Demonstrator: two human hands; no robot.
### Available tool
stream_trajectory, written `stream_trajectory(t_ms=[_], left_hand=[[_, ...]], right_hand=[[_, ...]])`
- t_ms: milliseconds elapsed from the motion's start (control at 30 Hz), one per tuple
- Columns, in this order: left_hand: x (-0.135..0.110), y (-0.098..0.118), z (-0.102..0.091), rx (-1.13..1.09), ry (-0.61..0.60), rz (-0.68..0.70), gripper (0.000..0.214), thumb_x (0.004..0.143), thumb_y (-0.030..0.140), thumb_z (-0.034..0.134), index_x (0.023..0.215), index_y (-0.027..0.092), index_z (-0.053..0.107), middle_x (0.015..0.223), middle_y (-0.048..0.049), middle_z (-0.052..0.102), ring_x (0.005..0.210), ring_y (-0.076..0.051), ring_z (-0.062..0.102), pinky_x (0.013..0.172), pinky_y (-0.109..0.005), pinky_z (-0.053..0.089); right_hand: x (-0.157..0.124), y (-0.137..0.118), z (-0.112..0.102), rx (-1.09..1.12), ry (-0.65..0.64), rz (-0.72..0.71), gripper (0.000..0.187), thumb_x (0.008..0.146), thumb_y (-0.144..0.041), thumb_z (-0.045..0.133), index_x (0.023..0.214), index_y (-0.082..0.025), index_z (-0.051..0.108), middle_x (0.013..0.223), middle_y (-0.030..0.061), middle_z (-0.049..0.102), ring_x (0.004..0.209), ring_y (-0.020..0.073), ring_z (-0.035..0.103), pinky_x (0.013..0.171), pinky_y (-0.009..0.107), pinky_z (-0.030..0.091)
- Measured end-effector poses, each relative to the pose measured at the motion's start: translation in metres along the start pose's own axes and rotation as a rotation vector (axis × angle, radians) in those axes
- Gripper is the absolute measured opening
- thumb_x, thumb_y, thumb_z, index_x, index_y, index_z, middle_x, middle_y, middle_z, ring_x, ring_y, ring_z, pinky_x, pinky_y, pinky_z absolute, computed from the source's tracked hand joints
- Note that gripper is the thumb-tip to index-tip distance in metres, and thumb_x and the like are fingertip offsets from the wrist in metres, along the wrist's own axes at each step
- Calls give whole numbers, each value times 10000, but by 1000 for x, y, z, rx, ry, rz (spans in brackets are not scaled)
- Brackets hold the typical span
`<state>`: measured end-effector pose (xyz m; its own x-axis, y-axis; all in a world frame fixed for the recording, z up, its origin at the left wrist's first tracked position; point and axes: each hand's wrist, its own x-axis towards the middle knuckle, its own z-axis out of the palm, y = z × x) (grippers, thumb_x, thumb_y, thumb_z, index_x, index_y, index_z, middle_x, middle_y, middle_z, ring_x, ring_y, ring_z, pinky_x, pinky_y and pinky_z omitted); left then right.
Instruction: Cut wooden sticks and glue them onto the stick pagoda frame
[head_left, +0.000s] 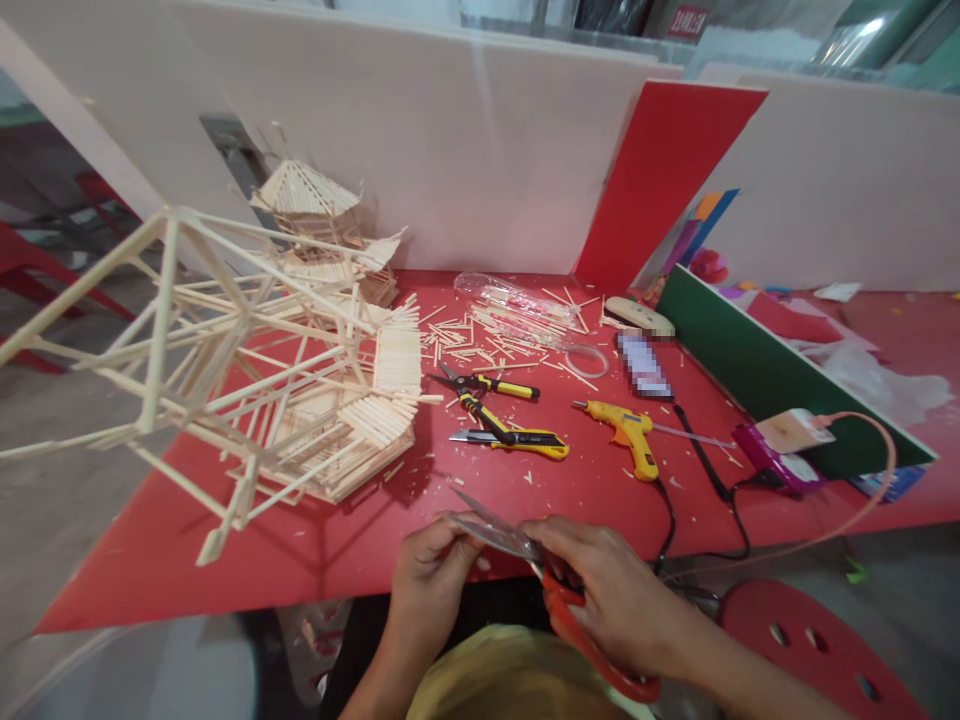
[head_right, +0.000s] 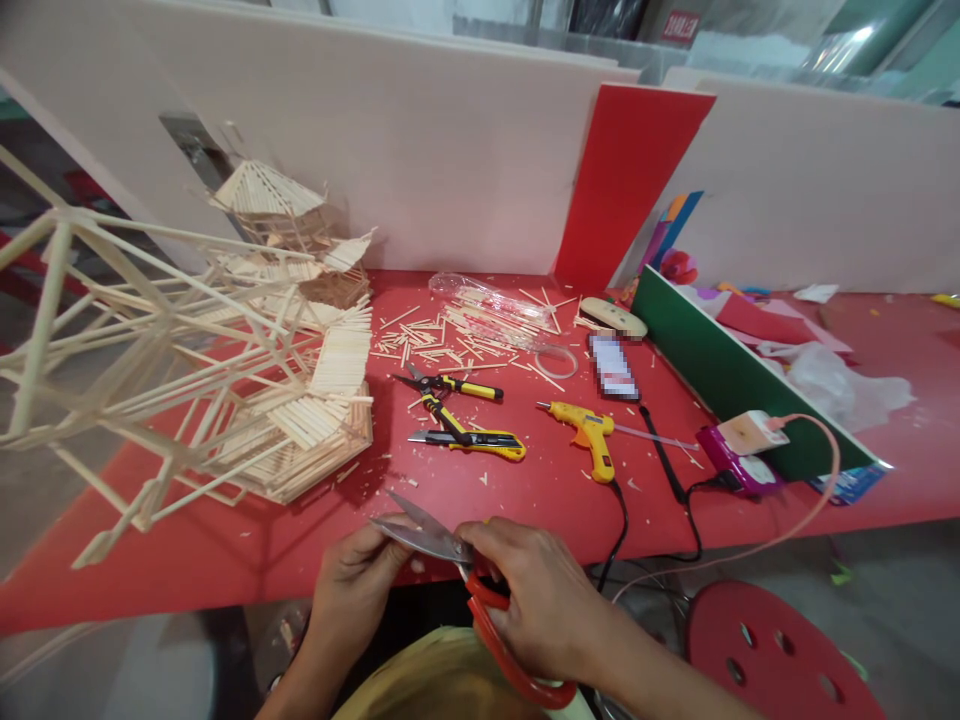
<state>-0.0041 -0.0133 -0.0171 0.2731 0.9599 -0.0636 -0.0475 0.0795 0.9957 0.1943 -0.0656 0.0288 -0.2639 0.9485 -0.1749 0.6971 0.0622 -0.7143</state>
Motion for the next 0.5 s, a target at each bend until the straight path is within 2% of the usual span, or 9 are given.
stream_trajectory(t_ms=[200, 400, 500], left_hand=[[0, 2, -1, 60, 11, 47, 195, 808, 272, 672, 648, 168, 713, 583, -13, 646, 517, -137, 589, 533, -221, 477], [1, 8, 4, 44, -42, 66, 227, 849, 282, 631, 675, 165, 719, 607, -21, 661, 507, -121, 564, 510, -205, 446], [3, 10, 5, 63, -56, 59, 250, 871, 288, 603, 679, 165, 706, 587, -15, 646, 522, -121, 563, 521, -201, 440]], right_hand=[[-1, 0, 5, -28, 36, -19, 368, 698, -121, 545, 1045, -236, 590, 882, 6, 638, 730, 147, 539, 679, 246, 398], [-5, 7, 8, 84, 33, -27, 154, 766, -110, 479, 847, -213, 560, 674, -42, 517, 573, 102, 409, 563, 216, 325], [-5, 11, 4, 21, 62, -33, 285, 737, -101, 511, 987, -221, 575, 779, -23, 576, 666, 119, 487, 632, 224, 367]])
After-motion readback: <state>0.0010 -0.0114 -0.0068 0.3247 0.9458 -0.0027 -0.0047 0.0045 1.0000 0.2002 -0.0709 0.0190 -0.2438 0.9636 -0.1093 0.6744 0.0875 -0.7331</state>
